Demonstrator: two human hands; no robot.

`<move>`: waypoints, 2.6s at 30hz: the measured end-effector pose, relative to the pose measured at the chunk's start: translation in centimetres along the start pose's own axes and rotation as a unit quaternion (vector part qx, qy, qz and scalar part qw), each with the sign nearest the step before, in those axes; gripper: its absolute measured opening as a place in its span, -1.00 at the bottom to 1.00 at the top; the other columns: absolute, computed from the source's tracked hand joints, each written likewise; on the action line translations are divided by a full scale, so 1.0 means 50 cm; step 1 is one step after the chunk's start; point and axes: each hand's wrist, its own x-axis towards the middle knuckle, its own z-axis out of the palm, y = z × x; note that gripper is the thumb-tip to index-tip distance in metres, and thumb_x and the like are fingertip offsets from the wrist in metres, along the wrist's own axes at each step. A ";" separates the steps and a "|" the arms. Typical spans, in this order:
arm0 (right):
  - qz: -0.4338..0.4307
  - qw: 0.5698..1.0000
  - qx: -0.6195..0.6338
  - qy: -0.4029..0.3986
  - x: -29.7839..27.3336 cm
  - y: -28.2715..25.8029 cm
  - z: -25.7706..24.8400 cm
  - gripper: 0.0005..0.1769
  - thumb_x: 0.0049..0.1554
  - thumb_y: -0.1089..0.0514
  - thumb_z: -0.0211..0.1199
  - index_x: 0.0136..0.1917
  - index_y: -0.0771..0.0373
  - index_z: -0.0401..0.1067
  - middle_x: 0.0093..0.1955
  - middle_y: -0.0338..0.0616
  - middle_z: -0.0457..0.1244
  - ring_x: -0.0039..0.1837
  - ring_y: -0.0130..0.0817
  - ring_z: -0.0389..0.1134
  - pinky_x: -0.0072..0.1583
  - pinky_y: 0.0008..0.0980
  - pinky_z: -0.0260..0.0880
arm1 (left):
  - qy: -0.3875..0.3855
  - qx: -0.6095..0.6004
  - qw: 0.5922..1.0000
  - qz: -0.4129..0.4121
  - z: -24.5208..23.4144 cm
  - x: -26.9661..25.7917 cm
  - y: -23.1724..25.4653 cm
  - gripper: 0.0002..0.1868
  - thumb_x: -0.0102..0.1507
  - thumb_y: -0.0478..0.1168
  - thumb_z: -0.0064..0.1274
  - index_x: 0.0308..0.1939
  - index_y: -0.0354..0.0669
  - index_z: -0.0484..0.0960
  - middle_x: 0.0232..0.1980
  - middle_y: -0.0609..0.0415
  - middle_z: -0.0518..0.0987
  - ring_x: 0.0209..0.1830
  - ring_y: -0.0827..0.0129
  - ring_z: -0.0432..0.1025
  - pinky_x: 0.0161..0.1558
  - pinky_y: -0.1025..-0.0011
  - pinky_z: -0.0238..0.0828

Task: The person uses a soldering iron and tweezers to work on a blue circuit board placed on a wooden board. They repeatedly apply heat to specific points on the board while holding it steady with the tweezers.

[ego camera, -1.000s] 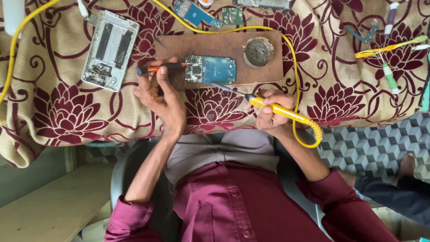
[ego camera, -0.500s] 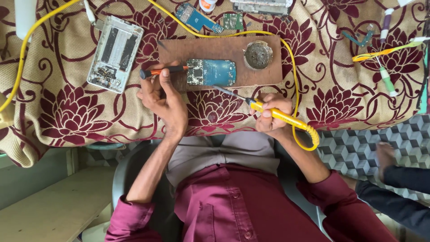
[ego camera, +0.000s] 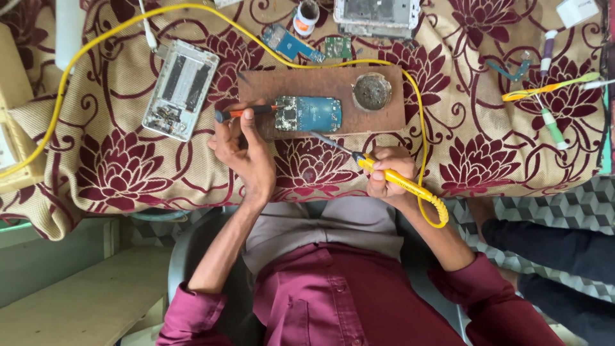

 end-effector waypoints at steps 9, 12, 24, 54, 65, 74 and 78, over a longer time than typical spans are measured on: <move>-0.012 1.000 -0.024 0.015 -0.007 0.006 0.013 -0.79 0.32 0.10 0.13 0.01 0.25 0.20 -0.34 -0.12 0.22 -0.35 -0.30 0.29 -0.26 -0.31 0.35 | -0.007 0.026 0.999 -0.020 -0.003 -0.008 0.013 -0.77 0.53 -0.16 -0.08 0.11 -0.24 0.54 -0.04 0.00 0.76 -0.16 0.47 0.49 0.12 0.49 0.18; -0.028 0.998 -0.031 0.039 0.004 0.007 0.017 -0.82 0.33 0.11 0.10 0.06 0.22 0.17 -0.32 -0.15 0.22 -0.33 -0.32 0.33 -0.23 -0.30 0.39 | -0.009 -0.067 0.991 -0.116 0.003 -0.003 0.017 -0.72 0.47 -0.12 -0.08 0.17 -0.20 0.47 -0.02 0.03 0.72 -0.18 0.54 0.52 -0.11 0.48 0.27; -0.028 0.996 -0.069 0.051 0.015 -0.012 0.015 -0.76 0.42 0.05 -0.03 0.13 0.24 0.05 -0.25 -0.19 0.31 -0.22 -0.36 0.41 -0.05 -0.27 0.42 | 0.001 0.053 0.998 -0.015 0.002 -0.005 -0.016 -0.79 0.52 -0.20 -0.09 0.10 -0.25 0.57 -0.10 -0.06 0.80 -0.43 0.46 0.28 -0.11 0.47 0.16; 0.031 0.992 0.032 0.120 0.004 0.006 0.034 -0.74 0.41 0.05 -0.07 0.14 0.25 -0.02 -0.20 0.00 0.15 -0.31 -0.42 0.31 -0.25 -0.51 0.36 | -0.029 -0.077 0.995 -0.051 0.001 -0.003 0.000 -0.78 0.52 -0.15 -0.12 0.08 -0.24 0.47 -0.05 0.00 0.72 -0.10 0.53 0.56 0.01 0.52 0.37; 0.041 0.993 0.032 0.102 0.017 0.004 0.030 -0.78 0.42 0.09 -0.08 0.13 0.26 -0.01 -0.27 -0.05 0.22 -0.34 -0.45 0.27 -0.26 -0.53 0.30 | -0.017 0.020 1.000 -0.008 0.003 0.002 -0.002 -0.84 0.51 -0.24 -0.07 0.07 -0.27 0.51 -0.08 -0.02 0.77 -0.18 0.51 0.49 0.13 0.49 0.16; 0.057 0.996 0.009 0.067 -0.003 -0.001 0.015 -0.78 0.42 0.08 -0.09 0.14 0.24 -0.02 -0.25 -0.04 0.24 -0.30 -0.45 0.32 -0.20 -0.51 0.35 | -0.017 -0.059 0.998 -0.031 0.005 -0.011 -0.014 -0.85 0.52 -0.26 -0.09 0.09 -0.28 0.48 -0.03 -0.04 0.72 -0.09 0.45 0.57 0.09 0.47 0.40; 0.087 0.994 0.009 0.070 -0.036 -0.001 0.027 -0.77 0.43 0.09 -0.08 0.16 0.27 -0.02 -0.10 0.07 0.19 -0.21 -0.40 0.40 -0.17 -0.52 0.43 | -0.003 -0.034 0.999 -0.032 0.003 -0.014 -0.017 -0.84 0.53 -0.31 -0.08 0.09 -0.38 0.51 0.01 -0.13 0.69 0.00 0.35 0.57 0.12 0.43 0.48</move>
